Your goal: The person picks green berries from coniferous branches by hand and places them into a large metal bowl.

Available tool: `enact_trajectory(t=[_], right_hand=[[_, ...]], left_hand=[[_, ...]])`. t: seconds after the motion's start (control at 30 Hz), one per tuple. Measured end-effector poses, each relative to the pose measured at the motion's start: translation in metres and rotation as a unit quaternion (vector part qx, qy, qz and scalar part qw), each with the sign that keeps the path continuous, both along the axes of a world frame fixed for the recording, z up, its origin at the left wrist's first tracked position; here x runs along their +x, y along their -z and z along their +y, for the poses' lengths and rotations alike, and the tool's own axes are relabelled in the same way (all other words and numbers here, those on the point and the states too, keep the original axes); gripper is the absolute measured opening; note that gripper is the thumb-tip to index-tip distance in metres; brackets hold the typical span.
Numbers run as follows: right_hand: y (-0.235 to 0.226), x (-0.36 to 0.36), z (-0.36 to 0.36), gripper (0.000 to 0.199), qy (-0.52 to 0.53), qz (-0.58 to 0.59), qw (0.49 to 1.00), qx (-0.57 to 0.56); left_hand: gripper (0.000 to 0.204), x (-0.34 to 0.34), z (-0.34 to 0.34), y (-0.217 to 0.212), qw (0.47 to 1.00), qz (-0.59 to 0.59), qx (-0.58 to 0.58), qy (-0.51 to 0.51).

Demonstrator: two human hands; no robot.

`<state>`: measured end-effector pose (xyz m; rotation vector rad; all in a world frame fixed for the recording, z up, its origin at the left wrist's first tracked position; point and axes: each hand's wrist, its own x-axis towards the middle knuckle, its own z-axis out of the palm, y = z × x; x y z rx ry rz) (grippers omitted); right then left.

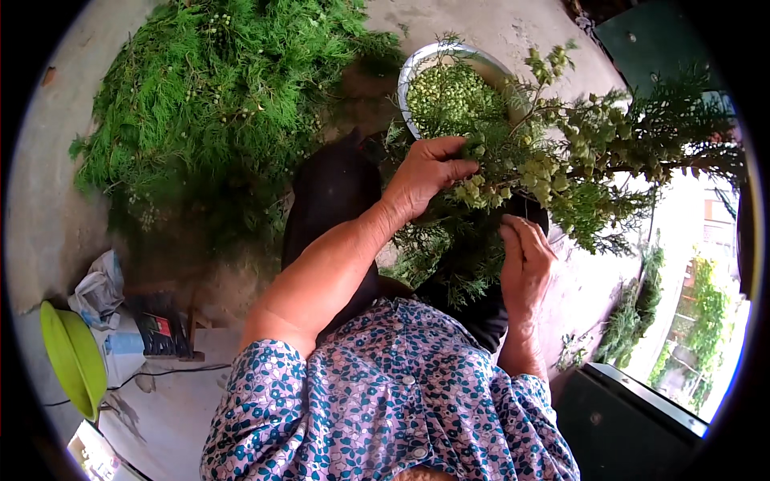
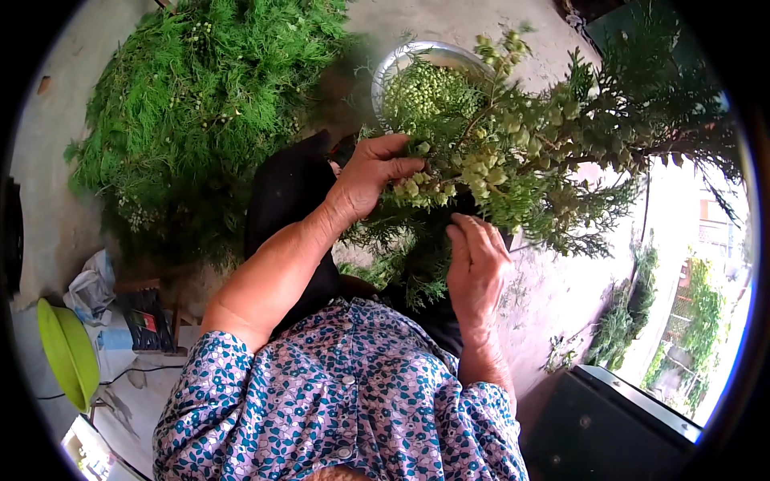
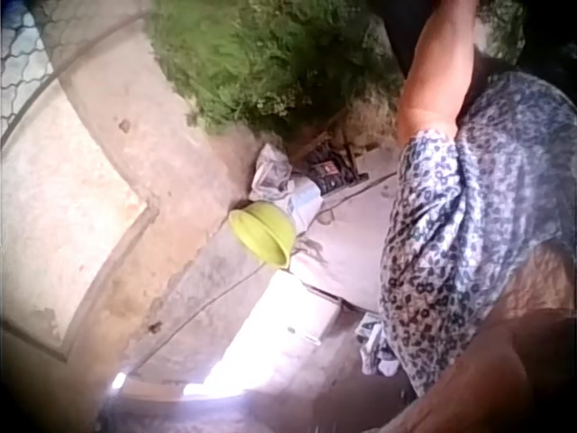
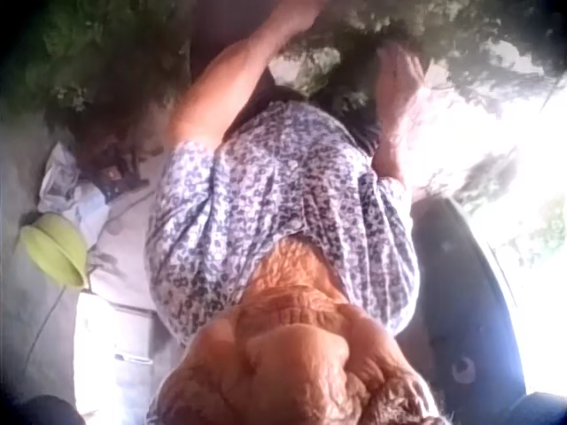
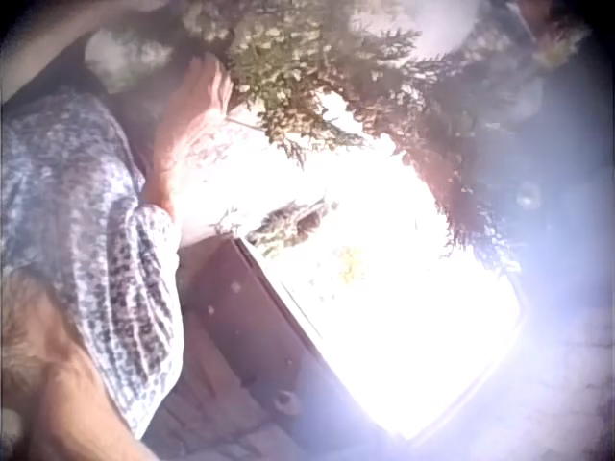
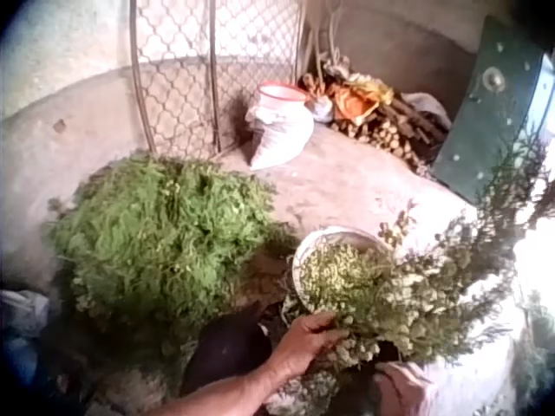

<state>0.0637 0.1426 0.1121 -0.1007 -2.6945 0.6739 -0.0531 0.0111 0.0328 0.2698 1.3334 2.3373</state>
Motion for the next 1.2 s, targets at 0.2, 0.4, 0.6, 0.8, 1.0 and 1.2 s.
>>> enact_trajectory(t=[0.2,0.4,0.6,0.8,1.0,1.2], right_hand=[[-0.007,-0.033,-0.021,0.021,-0.009,0.043,0.998,-0.053],[0.006,-0.027,-0.019,0.024,-0.097,0.057,0.991,-0.070],[0.019,-0.006,-0.018,0.026,-0.078,0.127,0.986,-0.074],[0.030,0.012,-0.017,0.027,-0.156,0.025,0.980,-0.117],[0.033,0.013,-0.014,0.027,-0.249,-0.027,0.965,-0.078],[0.017,0.019,-0.018,0.022,-0.153,0.058,0.974,-0.158]], left_hand=[[0.033,0.004,0.002,-0.011,0.998,-0.023,0.018,0.051],[0.033,0.002,-0.007,-0.012,0.992,-0.053,-0.066,0.095],[0.019,-0.006,-0.009,-0.002,0.889,0.320,-0.232,-0.233],[0.015,0.011,-0.018,-0.014,0.992,0.096,-0.081,0.008],[0.018,0.009,-0.019,-0.016,0.993,0.106,-0.057,-0.015],[0.021,0.018,-0.020,-0.029,0.989,0.089,-0.114,0.029]])
